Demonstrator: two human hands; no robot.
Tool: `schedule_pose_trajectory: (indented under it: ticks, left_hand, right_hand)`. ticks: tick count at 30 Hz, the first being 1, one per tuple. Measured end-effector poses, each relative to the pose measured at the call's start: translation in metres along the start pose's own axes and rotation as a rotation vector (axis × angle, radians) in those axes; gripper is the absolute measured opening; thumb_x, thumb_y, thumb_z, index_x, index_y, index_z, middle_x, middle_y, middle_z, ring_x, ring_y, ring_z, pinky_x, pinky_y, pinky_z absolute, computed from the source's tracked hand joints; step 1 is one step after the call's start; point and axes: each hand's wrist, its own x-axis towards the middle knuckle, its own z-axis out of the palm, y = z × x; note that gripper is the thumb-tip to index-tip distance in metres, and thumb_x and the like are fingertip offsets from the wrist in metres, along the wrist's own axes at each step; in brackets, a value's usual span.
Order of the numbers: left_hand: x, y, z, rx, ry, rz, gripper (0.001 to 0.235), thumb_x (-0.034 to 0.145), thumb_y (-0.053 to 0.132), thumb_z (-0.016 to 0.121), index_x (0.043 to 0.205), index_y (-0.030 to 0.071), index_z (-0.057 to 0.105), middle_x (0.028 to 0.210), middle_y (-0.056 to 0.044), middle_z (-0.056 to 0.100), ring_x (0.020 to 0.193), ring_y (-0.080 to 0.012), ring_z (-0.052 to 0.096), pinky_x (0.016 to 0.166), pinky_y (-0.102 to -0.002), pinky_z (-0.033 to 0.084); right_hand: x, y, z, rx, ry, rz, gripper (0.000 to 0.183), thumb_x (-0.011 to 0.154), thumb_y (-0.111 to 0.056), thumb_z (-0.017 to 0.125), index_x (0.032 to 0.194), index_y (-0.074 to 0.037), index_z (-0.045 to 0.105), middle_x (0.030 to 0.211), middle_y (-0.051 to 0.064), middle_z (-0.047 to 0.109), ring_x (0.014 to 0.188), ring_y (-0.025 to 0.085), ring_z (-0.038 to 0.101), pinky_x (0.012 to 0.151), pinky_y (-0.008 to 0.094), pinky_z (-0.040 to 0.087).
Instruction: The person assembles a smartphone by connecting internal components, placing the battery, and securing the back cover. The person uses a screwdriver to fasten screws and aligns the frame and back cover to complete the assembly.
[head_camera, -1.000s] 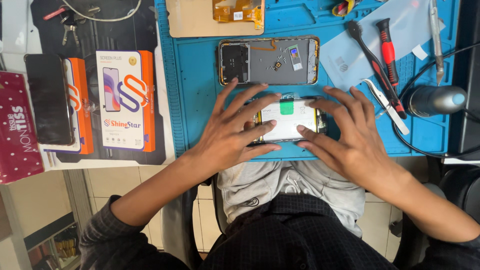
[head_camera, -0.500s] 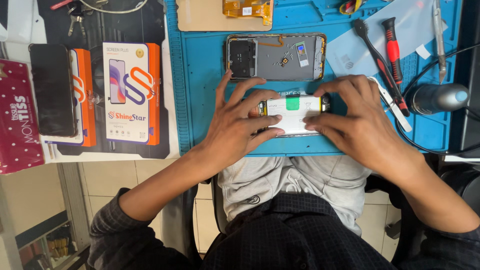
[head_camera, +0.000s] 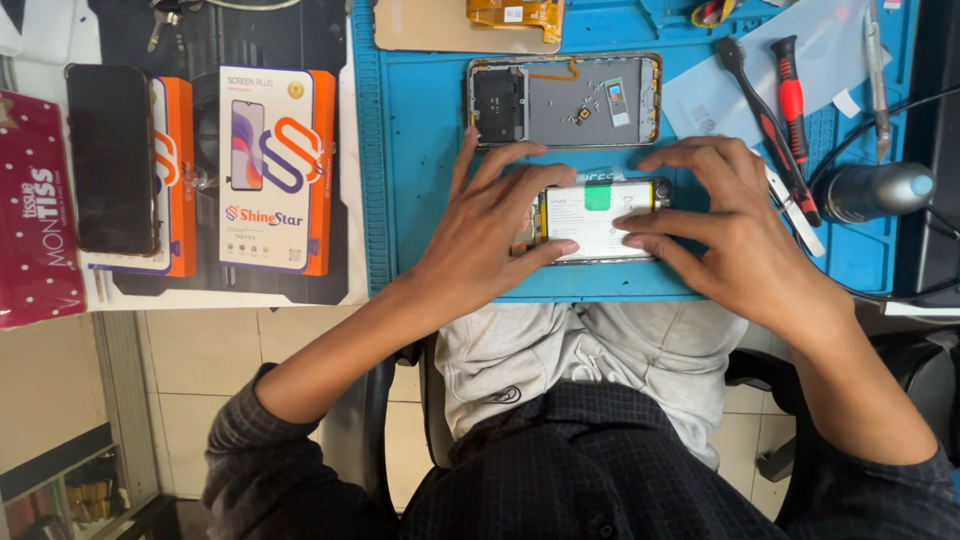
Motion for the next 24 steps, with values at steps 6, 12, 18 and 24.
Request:
schedule_pose_trajectory:
  ticks: [6, 12, 18, 24]
  left_hand:
    - [-0.03, -0.002, -0.028, -0.14, 0.008, 0.025, 0.058, 0.09, 0.032, 0.08, 0.137, 0.007, 0.058, 0.148, -0.011, 0.054, 0.143, -0.0312, 0.046, 0.123, -0.05, 0.037]
    - [-0.044, -0.007, -0.026, 0.028, 0.083, 0.132, 0.04, 0.083, 0.03, 0.083, 0.117, 0.01, 0.074, 0.14, -0.008, 0.059, 0.139, -0.0287, 0.05, 0.125, -0.056, 0.034]
    - [-0.045, -0.011, -0.015, 0.089, 0.088, 0.152, 0.037, 0.087, 0.031, 0.083, 0.116, 0.009, 0.074, 0.136, -0.003, 0.06, 0.139, -0.0266, 0.05, 0.126, -0.058, 0.034]
    - [-0.047, -0.01, -0.013, 0.157, 0.089, 0.16, 0.034, 0.09, 0.032, 0.082, 0.114, 0.008, 0.077, 0.138, -0.003, 0.06, 0.143, -0.0284, 0.046, 0.126, -0.058, 0.034]
  right_hand:
    - [-0.029, -0.023, 0.035, -0.268, 0.198, -0.114, 0.031, 0.083, -0.027, 0.085, 0.111, -0.015, 0.083, 0.129, 0.015, 0.057, 0.128, 0.034, 0.049, 0.112, 0.06, 0.033]
    - [-0.062, -0.044, 0.099, -0.377, 0.415, -0.058, 0.059, 0.083, -0.068, 0.084, 0.113, -0.017, 0.083, 0.132, 0.016, 0.055, 0.129, 0.04, 0.035, 0.113, 0.062, 0.027]
    - [-0.072, -0.031, 0.117, -0.475, 0.416, -0.027, 0.053, 0.087, -0.064, 0.084, 0.114, -0.019, 0.084, 0.14, 0.019, 0.049, 0.137, 0.042, 0.026, 0.114, 0.06, 0.028]
    - [-0.078, -0.024, 0.124, -0.511, 0.395, -0.062, 0.046, 0.091, -0.054, 0.081, 0.119, -0.018, 0.083, 0.145, 0.021, 0.046, 0.139, 0.042, 0.024, 0.114, 0.056, 0.032]
